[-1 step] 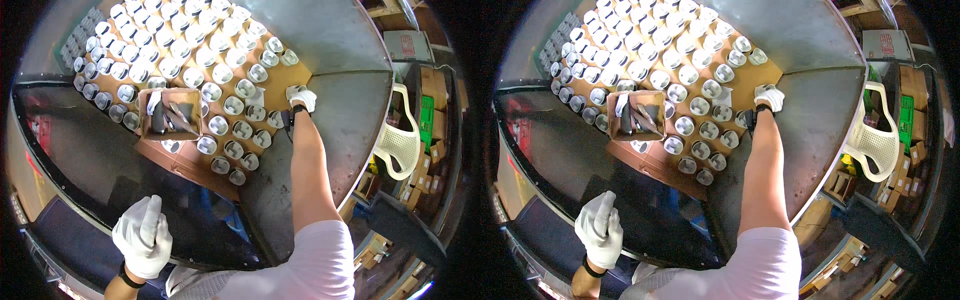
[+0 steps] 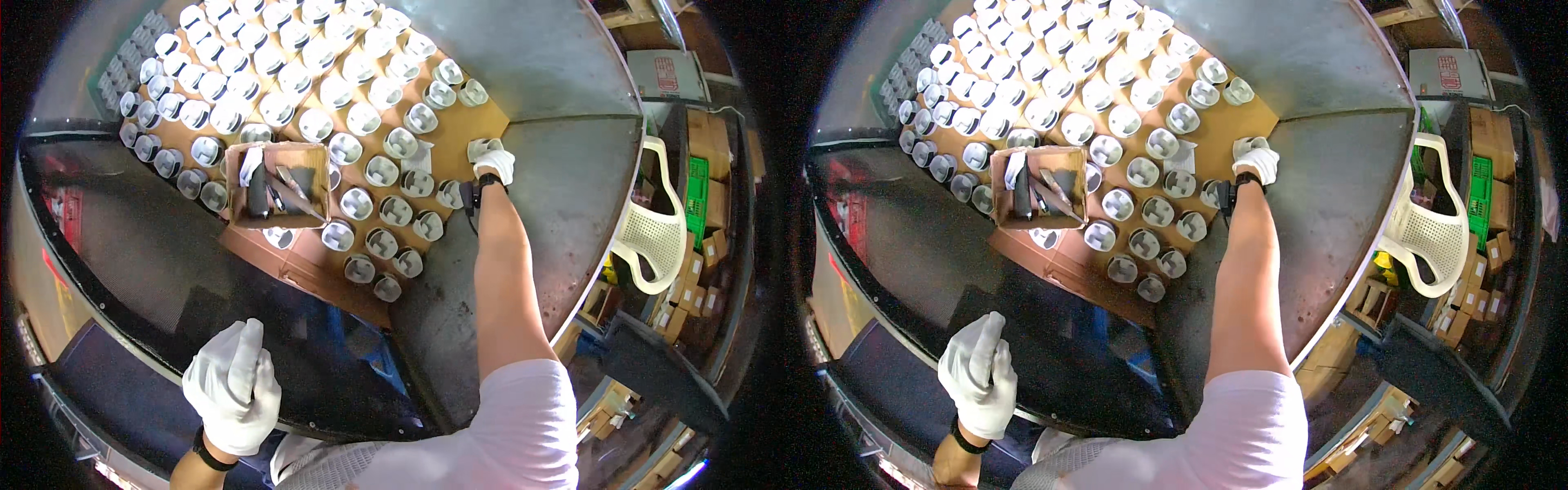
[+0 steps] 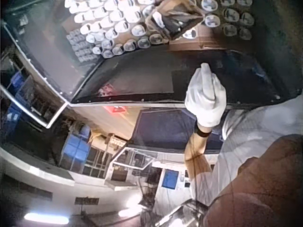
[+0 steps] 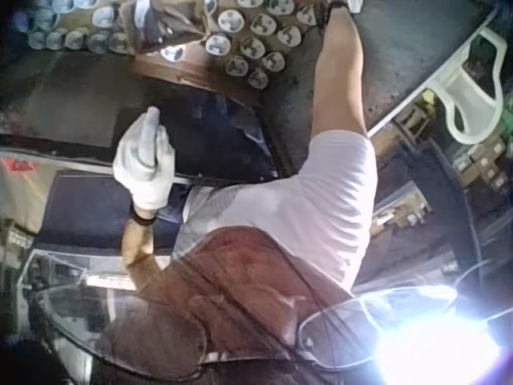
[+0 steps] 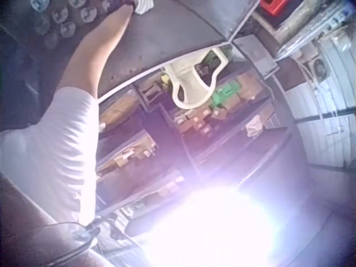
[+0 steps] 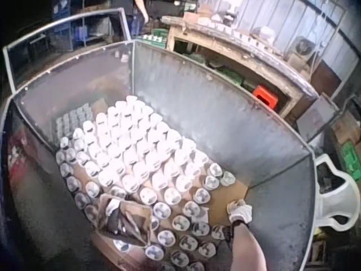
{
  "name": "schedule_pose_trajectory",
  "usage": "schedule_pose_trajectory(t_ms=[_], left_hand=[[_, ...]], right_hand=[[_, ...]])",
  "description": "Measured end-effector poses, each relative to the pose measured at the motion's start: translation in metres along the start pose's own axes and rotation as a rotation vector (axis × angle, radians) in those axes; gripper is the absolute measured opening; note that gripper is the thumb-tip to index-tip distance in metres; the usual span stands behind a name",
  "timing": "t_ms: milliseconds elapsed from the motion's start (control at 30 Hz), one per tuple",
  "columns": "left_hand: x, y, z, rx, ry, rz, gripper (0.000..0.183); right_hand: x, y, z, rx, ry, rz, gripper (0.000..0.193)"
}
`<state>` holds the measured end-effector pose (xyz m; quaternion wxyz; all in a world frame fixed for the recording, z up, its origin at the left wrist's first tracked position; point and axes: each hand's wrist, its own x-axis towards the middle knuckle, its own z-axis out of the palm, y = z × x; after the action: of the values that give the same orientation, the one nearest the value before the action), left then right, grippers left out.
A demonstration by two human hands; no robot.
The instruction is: The recorder is inspecting metal cylindrical components in a large bin and marking them with a marker.
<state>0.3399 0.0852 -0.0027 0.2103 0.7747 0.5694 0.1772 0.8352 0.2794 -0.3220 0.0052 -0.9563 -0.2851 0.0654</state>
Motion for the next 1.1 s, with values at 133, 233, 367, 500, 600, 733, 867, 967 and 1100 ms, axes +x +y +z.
schedule_pose_trajectory(t_ms=[133,233,367,500,600,733,867,967,1100], left_hand=[[0.0,-0.001,0.001,0.013,-0.007,0.0,0.036],[-0.001,0.0,0.0,0.019,-0.013,0.004,0.037],[0.001,-0.009,-0.001,-0.018,-0.017,0.062,0.037],[-0.001,0.0,0.002,0.0,0.005,0.009,0.037],[0.002,-0.001,0.002,0.002,-0.009,0.029,0.036],[0.0,0.0,0.003,0.008,-0.016,-0.001,0.034],[0.003,0.001,0.003,-0.001,-0.027,0.006,0.032],[0.002,0.002,0.002,0.004,-0.049,-0.014,0.032],[0.003,0.001,0.003,0.009,-0.059,-0.014,0.033]], right_hand=[[-0.006,0.018,0.014,-0.042,0.126,-0.186,0.015],[-0.011,0.008,0.004,0.27,0.03,-0.343,0.016],[0.037,0.066,0.09,0.406,0.5,-0.464,0.009],[-0.052,-0.003,0.051,-0.019,0.158,-0.381,0.023],[-0.05,0.008,0.07,0.056,0.01,-0.338,0.032],[-0.066,-0.002,0.042,0.075,-0.124,-0.353,0.041],[-0.054,0.001,0.028,0.037,0.125,-0.179,0.047],[-0.03,0.002,0.012,0.041,0.04,-0.157,0.078],[0.029,0.017,0.031,-0.002,-0.18,-0.218,0.111]])
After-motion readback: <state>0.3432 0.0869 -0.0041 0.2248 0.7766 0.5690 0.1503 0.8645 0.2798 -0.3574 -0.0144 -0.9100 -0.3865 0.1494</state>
